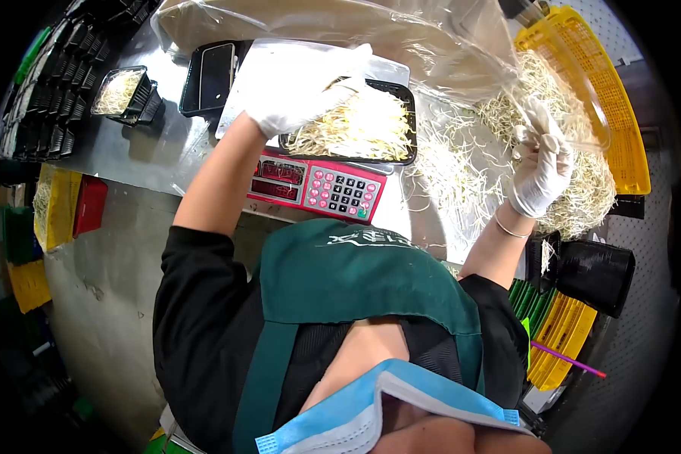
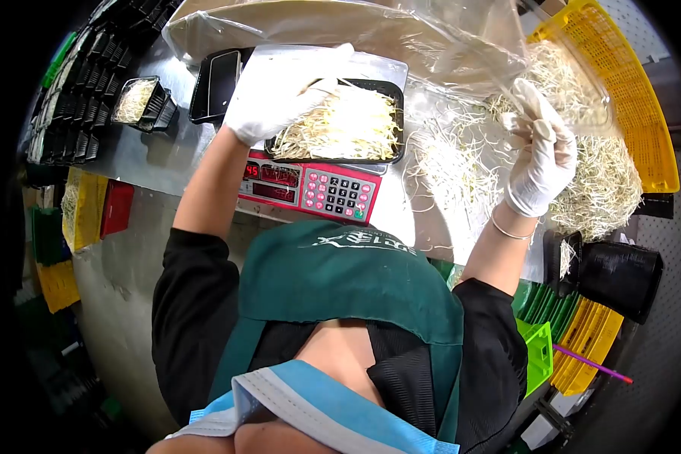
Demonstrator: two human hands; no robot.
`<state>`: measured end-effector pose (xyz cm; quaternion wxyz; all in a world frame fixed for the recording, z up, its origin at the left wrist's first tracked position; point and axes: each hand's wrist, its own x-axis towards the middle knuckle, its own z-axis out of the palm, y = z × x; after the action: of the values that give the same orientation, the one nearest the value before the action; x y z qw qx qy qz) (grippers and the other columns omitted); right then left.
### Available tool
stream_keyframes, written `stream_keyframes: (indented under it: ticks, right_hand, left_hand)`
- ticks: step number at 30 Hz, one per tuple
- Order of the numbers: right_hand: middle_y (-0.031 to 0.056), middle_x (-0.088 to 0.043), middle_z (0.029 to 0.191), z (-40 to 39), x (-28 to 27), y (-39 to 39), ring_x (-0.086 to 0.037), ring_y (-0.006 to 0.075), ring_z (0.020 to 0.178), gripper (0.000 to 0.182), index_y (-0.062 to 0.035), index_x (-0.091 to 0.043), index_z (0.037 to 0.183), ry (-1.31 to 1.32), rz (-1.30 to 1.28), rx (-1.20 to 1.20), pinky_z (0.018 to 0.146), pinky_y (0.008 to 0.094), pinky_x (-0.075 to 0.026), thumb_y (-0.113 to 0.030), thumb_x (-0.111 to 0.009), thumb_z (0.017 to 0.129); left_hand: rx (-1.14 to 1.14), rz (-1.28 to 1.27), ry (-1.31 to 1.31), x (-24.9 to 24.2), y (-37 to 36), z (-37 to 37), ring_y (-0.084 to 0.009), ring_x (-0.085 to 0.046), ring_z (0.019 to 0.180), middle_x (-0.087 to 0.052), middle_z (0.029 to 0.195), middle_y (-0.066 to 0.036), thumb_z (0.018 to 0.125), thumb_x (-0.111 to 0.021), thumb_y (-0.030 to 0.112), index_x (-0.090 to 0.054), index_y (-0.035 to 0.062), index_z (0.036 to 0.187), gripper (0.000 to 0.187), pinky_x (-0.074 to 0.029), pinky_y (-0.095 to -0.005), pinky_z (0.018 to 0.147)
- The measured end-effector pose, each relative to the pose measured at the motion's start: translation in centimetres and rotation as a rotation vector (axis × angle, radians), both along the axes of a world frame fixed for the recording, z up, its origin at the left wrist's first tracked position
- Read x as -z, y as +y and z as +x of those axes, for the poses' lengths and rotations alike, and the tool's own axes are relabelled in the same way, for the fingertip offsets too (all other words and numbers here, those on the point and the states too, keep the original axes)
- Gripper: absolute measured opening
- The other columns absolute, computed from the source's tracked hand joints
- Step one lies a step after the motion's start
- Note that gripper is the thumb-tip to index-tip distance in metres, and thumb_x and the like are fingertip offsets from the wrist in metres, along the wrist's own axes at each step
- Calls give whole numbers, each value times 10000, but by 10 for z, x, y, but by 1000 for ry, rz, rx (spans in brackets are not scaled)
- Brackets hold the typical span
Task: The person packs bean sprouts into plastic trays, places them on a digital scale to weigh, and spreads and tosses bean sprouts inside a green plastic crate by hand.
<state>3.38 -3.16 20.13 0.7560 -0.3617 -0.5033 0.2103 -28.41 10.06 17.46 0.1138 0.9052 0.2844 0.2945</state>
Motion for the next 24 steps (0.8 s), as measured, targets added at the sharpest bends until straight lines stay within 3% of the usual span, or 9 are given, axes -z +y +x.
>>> stream_keyframes:
  ticks: [4, 6, 8, 11, 13, 14, 17, 22, 24]
  right_hand:
    - [225, -643, 1071, -7, 0, -12, -672, 221, 853, 177, -10, -651, 1030, 53, -41, -16, 680, 251, -548, -63, -588, 873]
    - [230, -638, 1078, -19, 6, -7, -665, 246, 903, 163, -2, -656, 1000, -6, 31, -208, 719, 276, -555, -32, -581, 859]
    - [228, -643, 1067, -39, 4, -2, -646, 275, 975, 137, 10, -665, 939, -208, -42, -232, 802, 353, -547, -7, -592, 824]
    - [193, -631, 1120, -64, 7, 11, -623, 288, 1024, 254, 11, -644, 1072, -441, -30, -491, 871, 372, -504, -34, -610, 825]
    - [186, -613, 1164, -72, 7, 17, -617, 290, 1035, 310, 6, -620, 1139, -527, -1, -526, 877, 366, -497, -50, -612, 835]
    - [175, -592, 1199, -82, -3, 14, -619, 259, 1015, 368, -6, -572, 1206, -214, -175, -607, 869, 344, -495, -60, -609, 844]
    - [151, -564, 1241, -113, -3, 2, -614, 190, 957, 491, -18, -475, 1312, -30, -485, -507, 847, 300, -492, -65, -619, 846]
    - [84, -594, 1128, -102, 15, 10, -571, 89, 856, 504, -20, -506, 1276, -130, -660, -236, 796, 249, -478, -16, -673, 800]
    - [50, -645, 939, -102, 20, 14, -563, 62, 726, 220, -24, -588, 1024, -237, -549, -152, 665, 198, -477, -22, -676, 823]
  left_hand:
    - [184, -299, -109, 17, 10, -13, -276, -466, 1232, -519, 1304, -185, 919, -509, 231, -480, 2, 1307, 451, -342, -344, 1035]
    - [195, -342, -370, 18, 9, -13, -280, -444, 1253, -499, 1320, -190, 956, -414, 279, -406, -15, 1360, 499, -332, -341, 1054]
    - [264, -895, -924, -16, -4, -15, -315, -443, 1253, -426, 1367, -231, 957, -305, 516, -213, -24, 1433, 726, -371, -370, 1035]
    - [481, -1249, -826, -30, -16, -32, -256, -623, 1024, -482, 1288, -263, 852, -486, 606, -280, -84, 1383, 895, -523, -312, 852]
    - [259, -1160, -731, -29, -30, -49, -197, -651, 885, -605, 1114, -199, 864, -626, 288, -422, -93, 1277, 598, -542, -290, 778]
    - [82, -1099, -719, -27, -42, -55, -180, -651, 826, -639, 1047, -164, 858, -658, 162, -466, -80, 1245, 495, -535, -277, 746]
    - [-90, -975, -849, -12, -65, -50, -113, -617, 805, -650, 974, -110, 841, -606, -20, -529, -64, 1187, 357, -513, -231, 719]
    - [37, -1302, -466, -28, -40, -72, -92, -600, 727, -639, 879, -105, 842, -571, -41, -609, -55, 1038, 200, -515, -216, 665]
    - [0, -1127, -431, -14, -41, -75, -91, -603, 691, -638, 852, -65, 825, -586, -61, -614, -36, 916, 99, -535, -257, 671]
